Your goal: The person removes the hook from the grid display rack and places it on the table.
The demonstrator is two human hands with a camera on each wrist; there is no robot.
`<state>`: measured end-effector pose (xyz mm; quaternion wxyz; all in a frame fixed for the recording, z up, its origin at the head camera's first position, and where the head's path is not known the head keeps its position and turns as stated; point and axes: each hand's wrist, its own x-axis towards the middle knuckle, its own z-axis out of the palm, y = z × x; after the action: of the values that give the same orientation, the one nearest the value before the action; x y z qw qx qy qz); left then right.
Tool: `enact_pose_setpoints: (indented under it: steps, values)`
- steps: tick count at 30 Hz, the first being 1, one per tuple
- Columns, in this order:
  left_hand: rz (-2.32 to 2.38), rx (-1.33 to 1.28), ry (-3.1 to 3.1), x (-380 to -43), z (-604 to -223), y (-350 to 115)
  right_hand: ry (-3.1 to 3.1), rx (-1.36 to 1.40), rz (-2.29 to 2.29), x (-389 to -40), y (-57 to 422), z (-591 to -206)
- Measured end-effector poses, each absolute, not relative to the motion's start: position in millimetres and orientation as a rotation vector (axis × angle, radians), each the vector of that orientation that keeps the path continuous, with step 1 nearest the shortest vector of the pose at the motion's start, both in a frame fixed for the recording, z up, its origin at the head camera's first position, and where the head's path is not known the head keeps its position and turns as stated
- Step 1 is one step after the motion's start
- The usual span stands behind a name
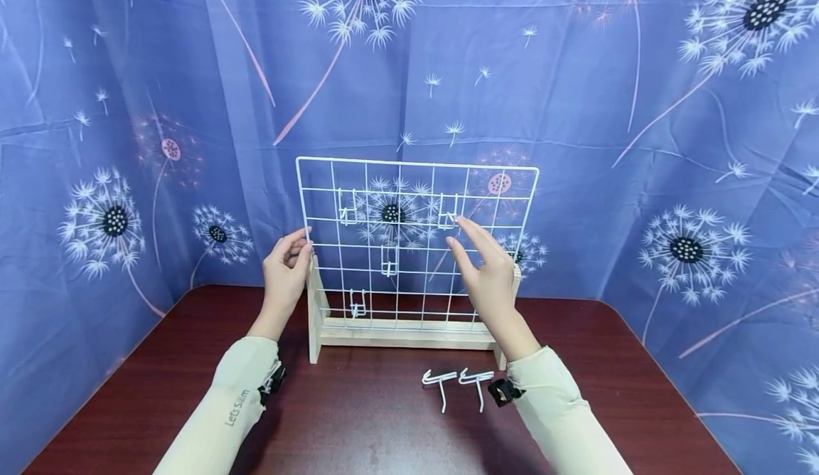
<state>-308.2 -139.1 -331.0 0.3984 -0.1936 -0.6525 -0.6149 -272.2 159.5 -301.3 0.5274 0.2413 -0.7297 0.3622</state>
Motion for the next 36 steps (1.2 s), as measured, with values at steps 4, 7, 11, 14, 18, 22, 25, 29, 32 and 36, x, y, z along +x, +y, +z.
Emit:
enact_pose_setpoints:
  steps: [4,7,11,14,18,22,25,29,32,36]
  values:
    - [-1.568,-0.493,-1.650,-308,-331,-139,-1.732,0.566,0.890,-279,154,-299]
    - [-1.573,-0.495,-1.649,-308,-331,-139,-1.724,0.551,0.900,-282,152,-298]
    - [-1.572,-0.489,-1.653,-308,-331,-139,-1.706,0.535,0.903,-285,150,-296]
    - [-1.577,-0.481,-1.660,-308,-331,-140,-1.693,0.537,0.921,-286,148,-294]
    - [-1.589,-0.485,-1.652,-309,-331,-140,-1.690,0.521,0.944,-286,144,-293]
    - [-1.595,-0.494,-1.638,-310,-333,-140,-1.702,0.491,0.961,-286,141,-291]
    - [-1.600,-0.494,-1.640,-310,-333,-141,-1.701,0.484,0.977,-287,140,-291]
    - [-1.598,-0.492,-1.644,-310,-333,-141,-1.688,0.487,0.977,-288,139,-290]
    - [-1.593,-0.489,-1.646,-310,-333,-141,-1.673,0.489,0.974,-289,138,-289]
    - [-1.588,-0.501,-1.640,-310,-333,-141,-1.651,0.489,0.986,-289,138,-286]
